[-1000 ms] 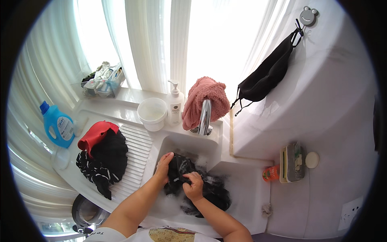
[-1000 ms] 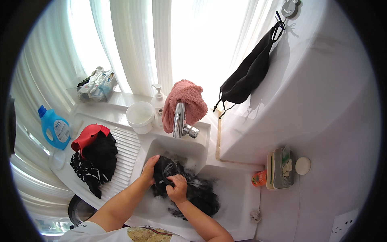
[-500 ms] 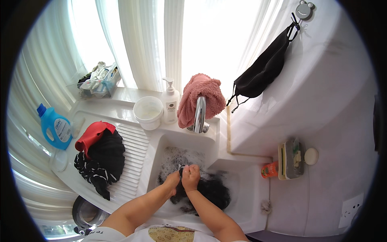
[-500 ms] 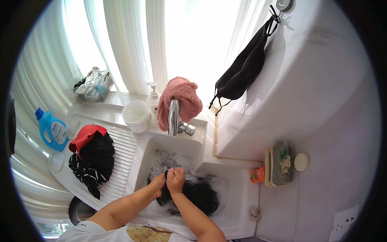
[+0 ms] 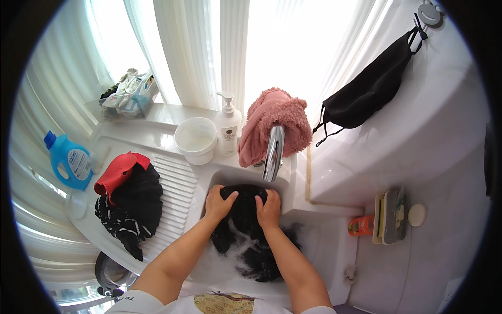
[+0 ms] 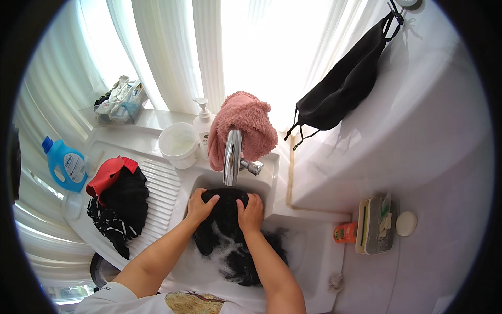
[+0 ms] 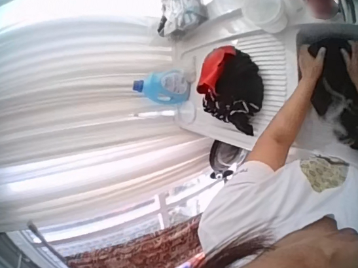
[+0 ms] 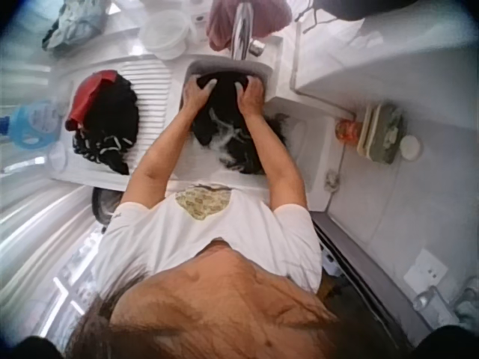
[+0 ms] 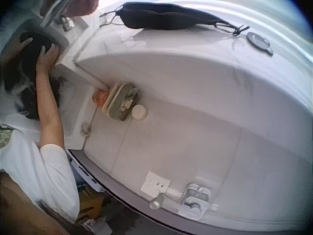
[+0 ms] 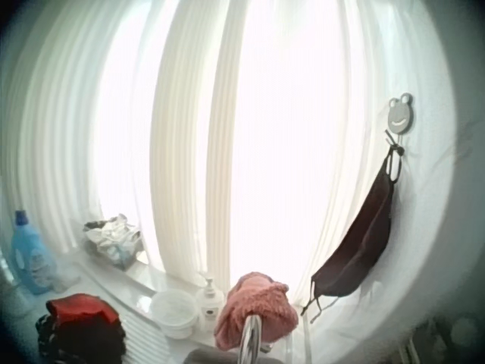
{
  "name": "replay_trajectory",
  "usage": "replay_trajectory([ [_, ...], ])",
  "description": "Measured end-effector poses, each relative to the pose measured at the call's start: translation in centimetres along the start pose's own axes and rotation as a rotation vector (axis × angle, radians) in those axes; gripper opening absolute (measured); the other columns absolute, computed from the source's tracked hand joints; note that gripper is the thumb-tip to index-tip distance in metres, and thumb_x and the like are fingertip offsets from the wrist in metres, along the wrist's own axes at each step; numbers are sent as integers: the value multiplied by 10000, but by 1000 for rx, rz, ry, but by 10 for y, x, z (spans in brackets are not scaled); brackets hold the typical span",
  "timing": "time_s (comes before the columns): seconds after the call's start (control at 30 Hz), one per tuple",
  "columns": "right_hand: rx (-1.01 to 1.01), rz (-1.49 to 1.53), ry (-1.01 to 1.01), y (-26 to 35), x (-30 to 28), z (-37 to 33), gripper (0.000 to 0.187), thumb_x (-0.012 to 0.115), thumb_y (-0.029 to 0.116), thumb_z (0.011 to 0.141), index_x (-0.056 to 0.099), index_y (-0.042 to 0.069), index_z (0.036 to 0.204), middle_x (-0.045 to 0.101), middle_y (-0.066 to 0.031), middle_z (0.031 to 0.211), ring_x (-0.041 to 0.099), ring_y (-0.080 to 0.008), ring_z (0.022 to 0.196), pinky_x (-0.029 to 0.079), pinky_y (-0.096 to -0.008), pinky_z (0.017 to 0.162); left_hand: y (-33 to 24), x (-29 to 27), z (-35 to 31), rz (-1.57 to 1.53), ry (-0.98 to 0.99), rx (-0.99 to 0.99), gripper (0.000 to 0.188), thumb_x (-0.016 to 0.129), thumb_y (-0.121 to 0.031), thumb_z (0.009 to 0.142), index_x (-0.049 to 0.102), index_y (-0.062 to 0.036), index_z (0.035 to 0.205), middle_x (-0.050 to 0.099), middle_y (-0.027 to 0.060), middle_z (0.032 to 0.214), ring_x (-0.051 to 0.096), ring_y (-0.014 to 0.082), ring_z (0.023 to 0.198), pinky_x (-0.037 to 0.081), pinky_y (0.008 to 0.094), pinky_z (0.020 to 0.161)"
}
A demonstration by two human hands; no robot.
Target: The person washes a dark garment by hand in a sink, rubbing it in soapy water and pouring additional liquid into the basin.
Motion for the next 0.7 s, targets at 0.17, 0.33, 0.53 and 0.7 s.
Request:
replay_trajectory([
  [0.17, -73, -387, 693, 14, 41, -56, 558, 657, 297, 798, 454, 61, 1262, 452, -196, 1310, 407, -352, 1232, 370, -462, 985, 18, 73, -23, 904, 249, 298, 805, 665, -179, 753, 226, -120, 1426, 235, 205, 1412, 379, 386, 1212, 394, 444, 964],
  [0.33, 160, -350, 1136, -75, 124, -113, 440, 572, 190, 827, 491, 64, 1242, 484, -192, 1303, 491, -356, 1166, 375, -470, 986, 87, 131, 0, 815, 584, 88, 430, 572, -120, 776, 524, -84, 1203, 461, 158, 1296, 484, 365, 1154, 422, 467, 938],
  [0.53, 194, -275, 1046, -53, 92, -87, 289, 603, 149, 804, 620, 39, 1070, 584, -190, 1162, 549, -348, 1085, 447, -403, 902, 29, 58, 11, 517, 137, 156, 352, 520, -17, 706, 664, -134, 1006, 646, 156, 956, 619, 280, 849, 500, 395, 788],
  [0.7, 431, 557, 490, -31, 12, -50, 301, 580, 48, 749, 626, -11, 1041, 520, -167, 1256, 506, -308, 1122, 401, -333, 927, 27, 17, -21, -554, 247, -291, 403, 454, -62, 700, 629, -84, 1063, 590, 108, 942, 557, 188, 728, 488, 325, 748],
])
Point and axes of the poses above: each hand's wrist, its own z-axis towards the middle knuckle, its own x-axis out of the palm, y = z × x, the point moved 10 cm from there along z, towards the middle knuckle
